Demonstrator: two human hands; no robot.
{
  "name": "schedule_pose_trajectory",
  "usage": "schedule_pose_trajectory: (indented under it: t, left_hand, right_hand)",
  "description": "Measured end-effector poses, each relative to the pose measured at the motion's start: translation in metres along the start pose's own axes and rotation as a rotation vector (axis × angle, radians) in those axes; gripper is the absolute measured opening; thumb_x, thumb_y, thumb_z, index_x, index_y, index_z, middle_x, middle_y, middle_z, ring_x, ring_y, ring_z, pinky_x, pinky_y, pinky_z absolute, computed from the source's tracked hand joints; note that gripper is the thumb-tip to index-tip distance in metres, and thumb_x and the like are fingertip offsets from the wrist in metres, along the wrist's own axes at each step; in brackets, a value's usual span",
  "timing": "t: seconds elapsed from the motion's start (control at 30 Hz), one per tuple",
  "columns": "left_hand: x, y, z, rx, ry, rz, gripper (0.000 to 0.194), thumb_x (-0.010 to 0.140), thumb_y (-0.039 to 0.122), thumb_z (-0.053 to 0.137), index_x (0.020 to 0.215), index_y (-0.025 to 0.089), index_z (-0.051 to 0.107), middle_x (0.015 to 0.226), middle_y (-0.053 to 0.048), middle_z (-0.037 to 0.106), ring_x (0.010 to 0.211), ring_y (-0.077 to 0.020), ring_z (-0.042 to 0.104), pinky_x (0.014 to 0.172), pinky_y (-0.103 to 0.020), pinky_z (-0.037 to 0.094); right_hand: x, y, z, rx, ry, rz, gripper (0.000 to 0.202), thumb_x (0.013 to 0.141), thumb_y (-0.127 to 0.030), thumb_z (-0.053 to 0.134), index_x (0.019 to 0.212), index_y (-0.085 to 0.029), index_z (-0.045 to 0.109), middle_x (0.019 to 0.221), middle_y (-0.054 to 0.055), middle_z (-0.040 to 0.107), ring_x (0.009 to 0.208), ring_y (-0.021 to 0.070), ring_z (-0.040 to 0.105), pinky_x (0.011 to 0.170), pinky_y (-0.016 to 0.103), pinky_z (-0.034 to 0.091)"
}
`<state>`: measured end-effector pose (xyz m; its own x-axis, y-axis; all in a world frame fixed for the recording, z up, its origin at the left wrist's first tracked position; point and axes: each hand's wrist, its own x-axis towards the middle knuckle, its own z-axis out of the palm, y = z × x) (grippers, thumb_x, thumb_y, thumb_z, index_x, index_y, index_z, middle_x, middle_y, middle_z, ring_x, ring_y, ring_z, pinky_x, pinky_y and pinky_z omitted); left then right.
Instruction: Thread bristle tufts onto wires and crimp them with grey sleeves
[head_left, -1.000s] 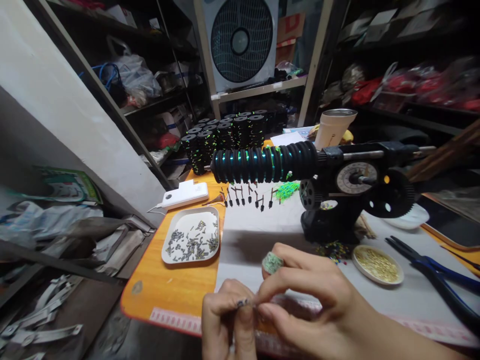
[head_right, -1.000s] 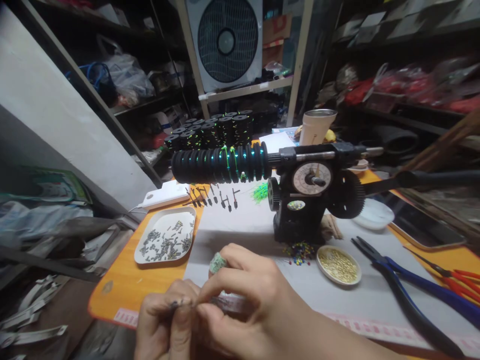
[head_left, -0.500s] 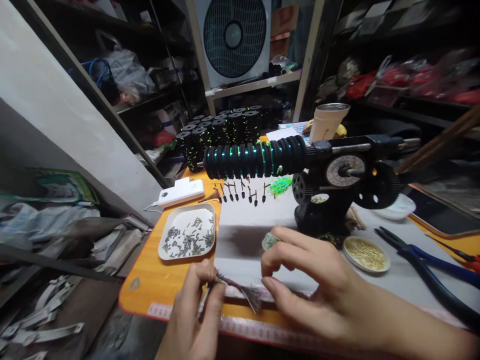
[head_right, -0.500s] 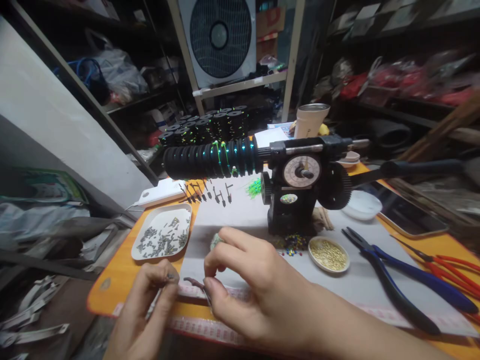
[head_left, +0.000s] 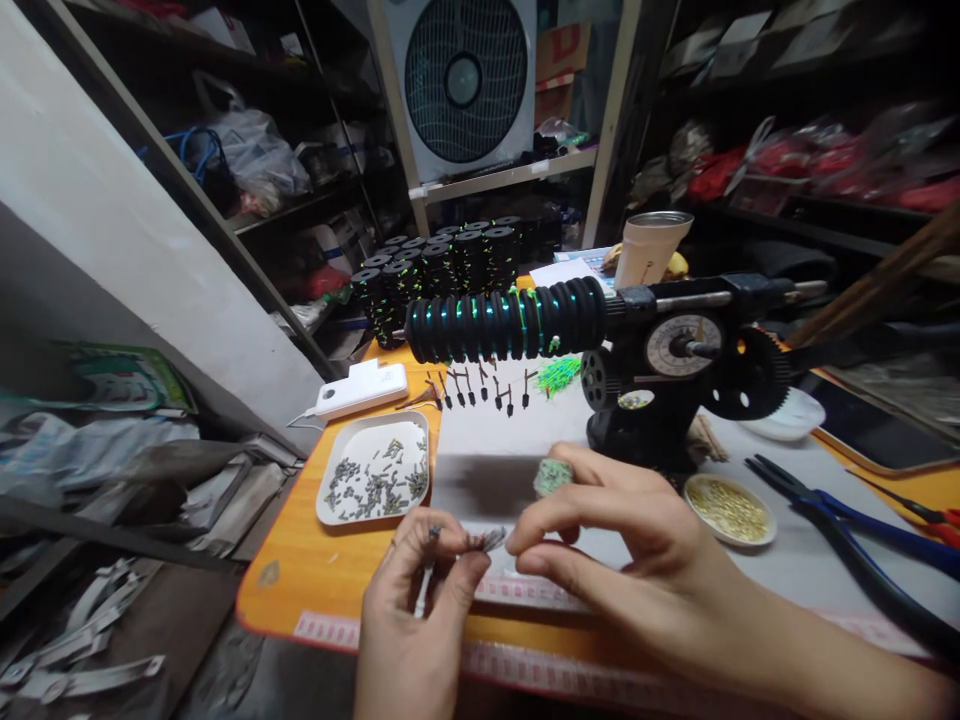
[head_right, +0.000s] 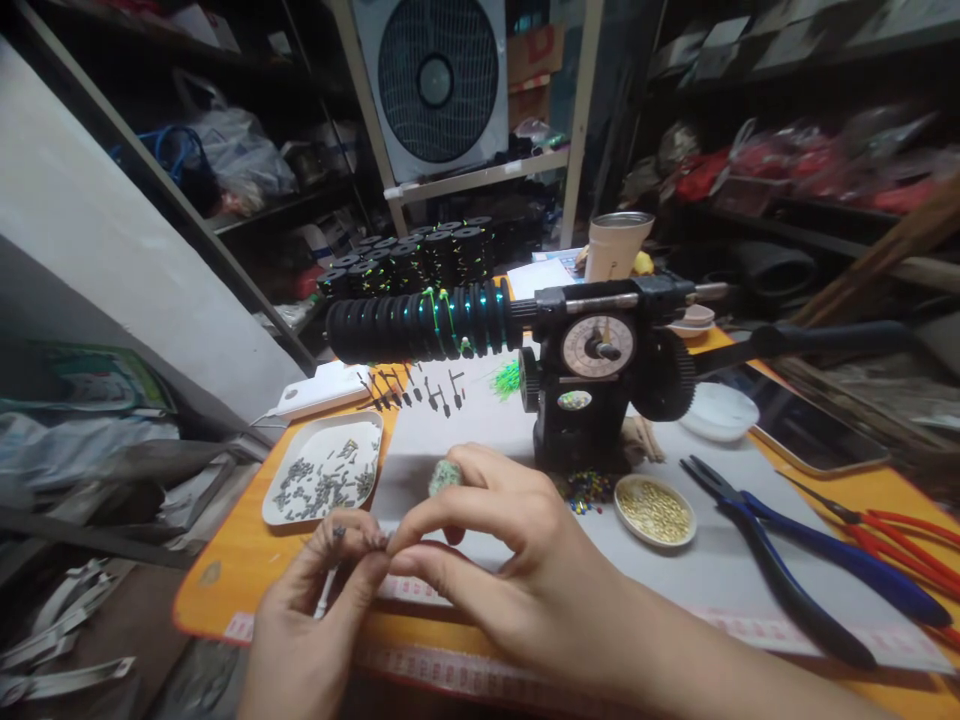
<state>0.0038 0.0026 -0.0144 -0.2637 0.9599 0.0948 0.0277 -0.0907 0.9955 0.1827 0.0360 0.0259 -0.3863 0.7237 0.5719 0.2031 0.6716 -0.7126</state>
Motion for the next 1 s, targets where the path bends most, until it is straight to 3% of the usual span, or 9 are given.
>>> schedule_pose_trajectory:
  t: [0.1, 0.27, 0.43, 0.6, 0.73, 0.9, 1.0]
  left_hand:
    - [-0.004, 0.002, 0.012, -0.119, 0.127, -0.107, 0.022, 0.067, 0.037, 0.086, 0.071, 0.021, 0.071, 0.076, 0.001, 0.070, 0.075, -0.0133, 0.065, 0.072, -0.017, 0.051]
    - [-0.009, 0.003, 0.026, -0.251, 0.157, -0.143, 0.029, 0.057, 0.043, 0.091, 0.066, 0.022, 0.073, 0.069, 0.002, 0.073, 0.069, -0.0128, 0.067, 0.068, -0.016, 0.054]
    - [-0.012, 0.003, 0.025, -0.201, 0.088, -0.080, 0.026, 0.066, 0.046, 0.086, 0.065, 0.023, 0.074, 0.064, 0.003, 0.069, 0.062, -0.0119, 0.064, 0.064, -0.016, 0.052]
    - [-0.012, 0.002, 0.019, -0.176, 0.054, -0.114, 0.026, 0.071, 0.048, 0.081, 0.068, 0.023, 0.075, 0.066, 0.001, 0.068, 0.066, -0.0153, 0.062, 0.065, -0.021, 0.050]
    - [-0.012, 0.002, 0.016, -0.186, 0.016, -0.142, 0.024, 0.076, 0.045, 0.078, 0.072, 0.022, 0.073, 0.071, -0.001, 0.069, 0.070, -0.0176, 0.063, 0.068, -0.024, 0.048]
    - [-0.013, 0.005, 0.015, -0.139, -0.012, 0.021, 0.025, 0.079, 0.045, 0.075, 0.066, 0.024, 0.073, 0.066, 0.000, 0.066, 0.069, -0.0161, 0.061, 0.068, -0.021, 0.047]
    - [-0.015, 0.005, 0.015, -0.149, -0.008, 0.028, 0.022, 0.078, 0.045, 0.077, 0.068, 0.025, 0.074, 0.066, 0.002, 0.064, 0.066, -0.0146, 0.057, 0.065, -0.019, 0.045]
  right_hand:
    - [0.000, 0.002, 0.003, -0.003, 0.005, -0.017, 0.010, 0.090, -0.013, 0.066, 0.085, -0.016, 0.074, 0.072, 0.001, 0.052, 0.068, 0.0131, 0.050, 0.059, 0.023, 0.038]
    - [-0.002, 0.004, 0.007, -0.040, 0.057, -0.051, 0.012, 0.091, -0.012, 0.065, 0.090, -0.014, 0.077, 0.069, 0.002, 0.052, 0.065, 0.0137, 0.049, 0.055, 0.024, 0.037]
    - [0.001, 0.005, 0.006, 0.087, 0.099, 0.046, 0.010, 0.091, -0.013, 0.065, 0.087, -0.017, 0.073, 0.077, 0.003, 0.067, 0.072, 0.0138, 0.059, 0.064, 0.025, 0.045]
    - [0.001, 0.001, 0.007, 0.198, -0.028, 0.136, 0.009, 0.089, -0.010, 0.067, 0.085, -0.017, 0.070, 0.075, -0.001, 0.071, 0.067, 0.0092, 0.064, 0.064, 0.018, 0.047]
    - [-0.003, -0.003, 0.005, 0.248, -0.153, 0.040, 0.007, 0.088, -0.009, 0.066, 0.086, -0.014, 0.070, 0.078, 0.002, 0.070, 0.071, 0.0097, 0.063, 0.066, 0.018, 0.047]
    - [0.002, 0.001, 0.002, 0.204, 0.069, 0.140, 0.010, 0.090, -0.013, 0.066, 0.084, -0.018, 0.071, 0.074, -0.001, 0.069, 0.067, 0.0108, 0.061, 0.063, 0.021, 0.046]
    - [0.003, 0.005, 0.003, 0.161, -0.012, 0.138, 0.011, 0.090, -0.017, 0.068, 0.081, -0.018, 0.075, 0.071, 0.001, 0.064, 0.066, 0.0122, 0.058, 0.059, 0.023, 0.043]
